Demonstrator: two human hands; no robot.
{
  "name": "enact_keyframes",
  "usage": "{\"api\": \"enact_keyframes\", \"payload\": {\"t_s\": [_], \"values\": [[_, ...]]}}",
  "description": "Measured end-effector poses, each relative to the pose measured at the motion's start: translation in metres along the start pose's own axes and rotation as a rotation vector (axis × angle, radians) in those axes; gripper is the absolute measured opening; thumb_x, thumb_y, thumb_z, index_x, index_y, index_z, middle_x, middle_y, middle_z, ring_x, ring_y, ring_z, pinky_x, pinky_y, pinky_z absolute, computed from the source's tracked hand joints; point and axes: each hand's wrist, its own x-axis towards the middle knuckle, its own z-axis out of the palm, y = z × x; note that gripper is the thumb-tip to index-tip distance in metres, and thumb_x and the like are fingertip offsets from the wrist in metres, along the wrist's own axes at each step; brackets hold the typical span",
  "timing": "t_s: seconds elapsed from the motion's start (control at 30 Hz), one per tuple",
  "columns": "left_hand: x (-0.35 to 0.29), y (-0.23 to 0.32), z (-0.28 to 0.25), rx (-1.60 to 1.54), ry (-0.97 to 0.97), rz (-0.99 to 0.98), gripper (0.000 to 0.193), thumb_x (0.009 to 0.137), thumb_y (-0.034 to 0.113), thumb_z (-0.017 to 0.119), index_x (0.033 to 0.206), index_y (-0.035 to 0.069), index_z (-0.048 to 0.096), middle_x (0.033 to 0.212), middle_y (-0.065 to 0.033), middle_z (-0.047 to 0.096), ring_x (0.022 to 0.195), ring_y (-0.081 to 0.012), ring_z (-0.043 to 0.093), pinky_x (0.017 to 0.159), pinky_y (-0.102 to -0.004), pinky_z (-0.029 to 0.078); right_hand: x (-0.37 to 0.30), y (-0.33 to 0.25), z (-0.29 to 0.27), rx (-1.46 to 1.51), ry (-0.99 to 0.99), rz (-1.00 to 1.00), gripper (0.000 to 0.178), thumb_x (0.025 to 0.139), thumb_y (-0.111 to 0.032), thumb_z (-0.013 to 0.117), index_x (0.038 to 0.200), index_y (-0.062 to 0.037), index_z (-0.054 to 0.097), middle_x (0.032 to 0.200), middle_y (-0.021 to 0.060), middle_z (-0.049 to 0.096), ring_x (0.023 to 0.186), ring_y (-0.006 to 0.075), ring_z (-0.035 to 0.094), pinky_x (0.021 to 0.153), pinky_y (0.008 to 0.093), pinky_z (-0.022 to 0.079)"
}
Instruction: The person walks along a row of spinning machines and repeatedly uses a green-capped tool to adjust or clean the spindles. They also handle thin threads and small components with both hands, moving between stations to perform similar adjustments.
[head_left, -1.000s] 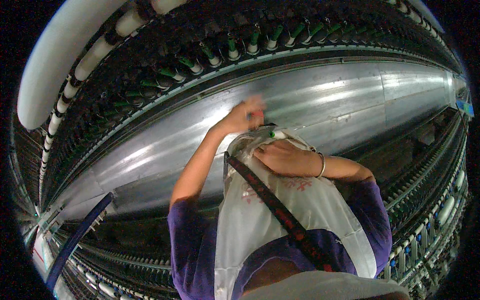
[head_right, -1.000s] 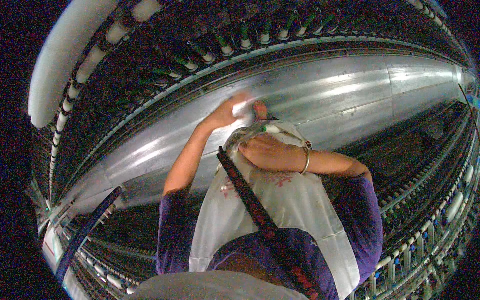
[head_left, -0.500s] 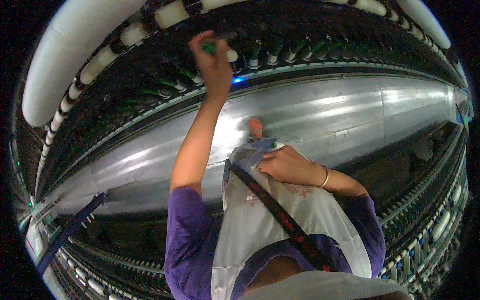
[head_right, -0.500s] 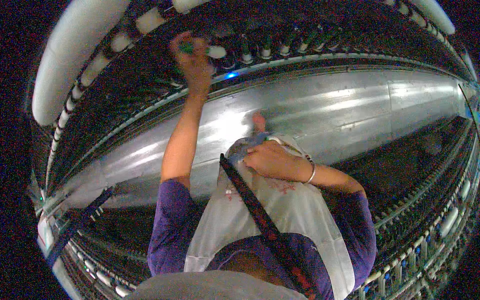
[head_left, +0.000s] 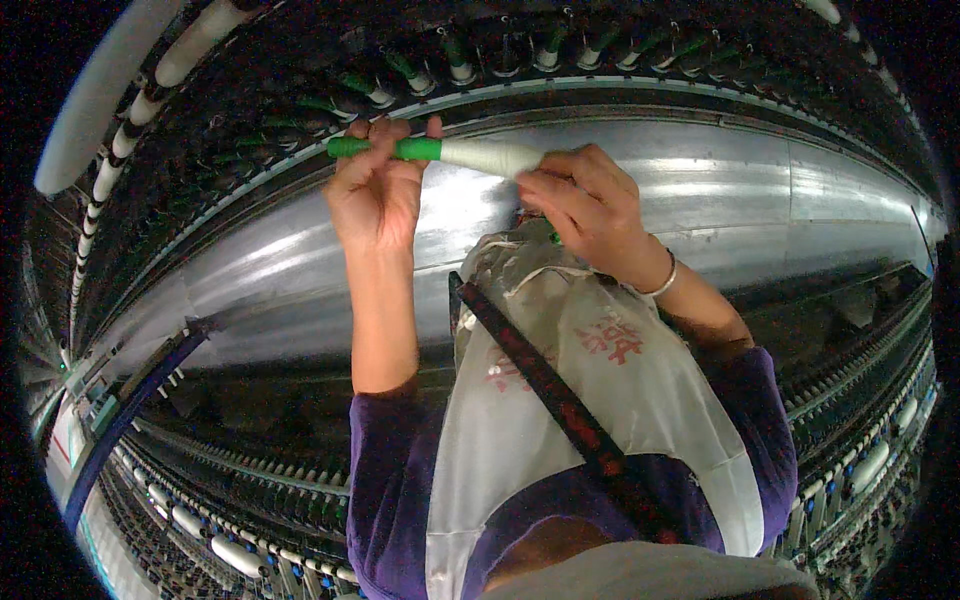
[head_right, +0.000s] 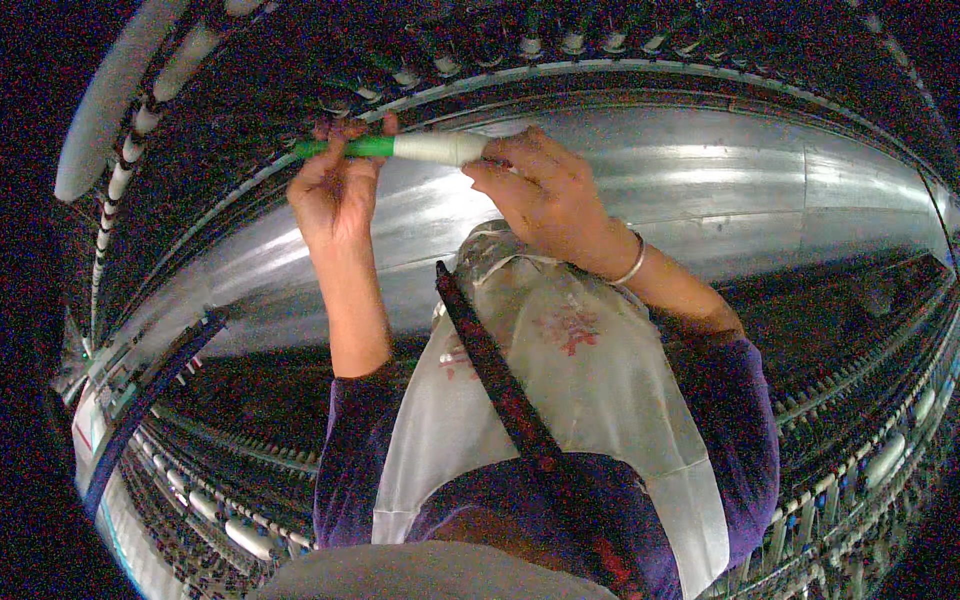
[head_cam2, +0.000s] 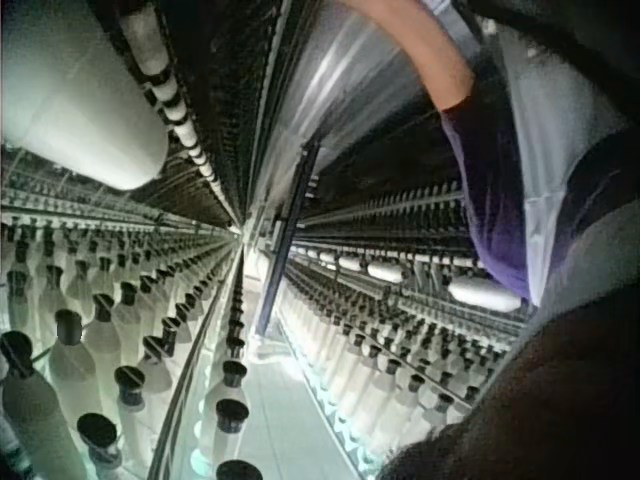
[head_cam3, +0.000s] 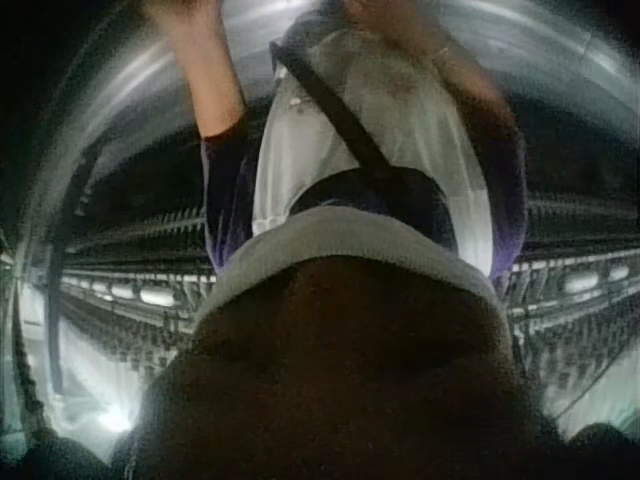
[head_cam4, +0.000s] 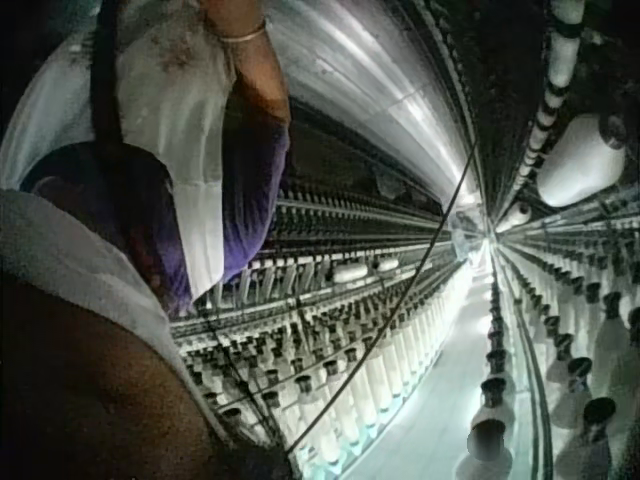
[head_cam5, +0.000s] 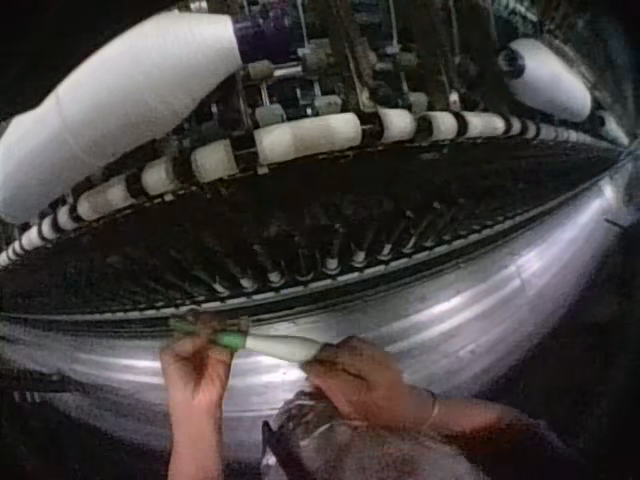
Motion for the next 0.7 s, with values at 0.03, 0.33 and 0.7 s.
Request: {"api": "enact_keyframes", "payload": {"t_s": [0.03, 0.33, 0.7], "values": [[-0.005, -0.002, 0.001, 0.049, 0.019, -0.004, 0.03, 0.075, -0.019, 0.048, 0.092, 0.005, 0.05, 0.087, -0.0092, 0.053, 0.086, -0.0232, 0.055, 0.105, -0.0639, 0.034, 0.002, 0.004, 0.002, -0.053, 0.011, -0.005, 0.037, 0.068, -0.002, 0.076, 0.104, -0.0101, 0.068, 0.092, 0.0074, 0.062, 0.073, 0.0228, 0.058, 0.061, 0.034, 0.049], [-0.018, -0.019, -0.012, 0.111, 0.112, 0.081, 0.028, 0.082, -0.021, 0.05, 0.092, 0.006, 0.051, 0.094, -0.0092, 0.057, 0.104, -0.0264, 0.059, 0.101, -0.0676, 0.04, -0.011, 0.016, 0.026, -0.337, 0.146, -0.152, 0.018, 0.068, -0.011, 0.068, 0.086, -0.0146, 0.067, 0.089, 0.0036, 0.063, 0.077, 0.0226, 0.058, 0.064, 0.0368, 0.046], [-0.005, -0.052, -0.016, 0.848, 0.083, 0.013, 0.022, 0.091, 0.019, 0.065, 0.094, 0.008, 0.047, 0.07, -0.0091, 0.063, 0.063, -0.0183, 0.065, 0.055, -0.0279, 0.054, 0.001, 0.028, 0.03, 0.098, -0.136, 0.044, 0.004, 0.08, -0.01, 0.063, 0.081, -0.0073, 0.06, 0.086, 0.0087, 0.059, 0.077, 0.0276, 0.056, 0.069, 0.0359, 0.045]]}}
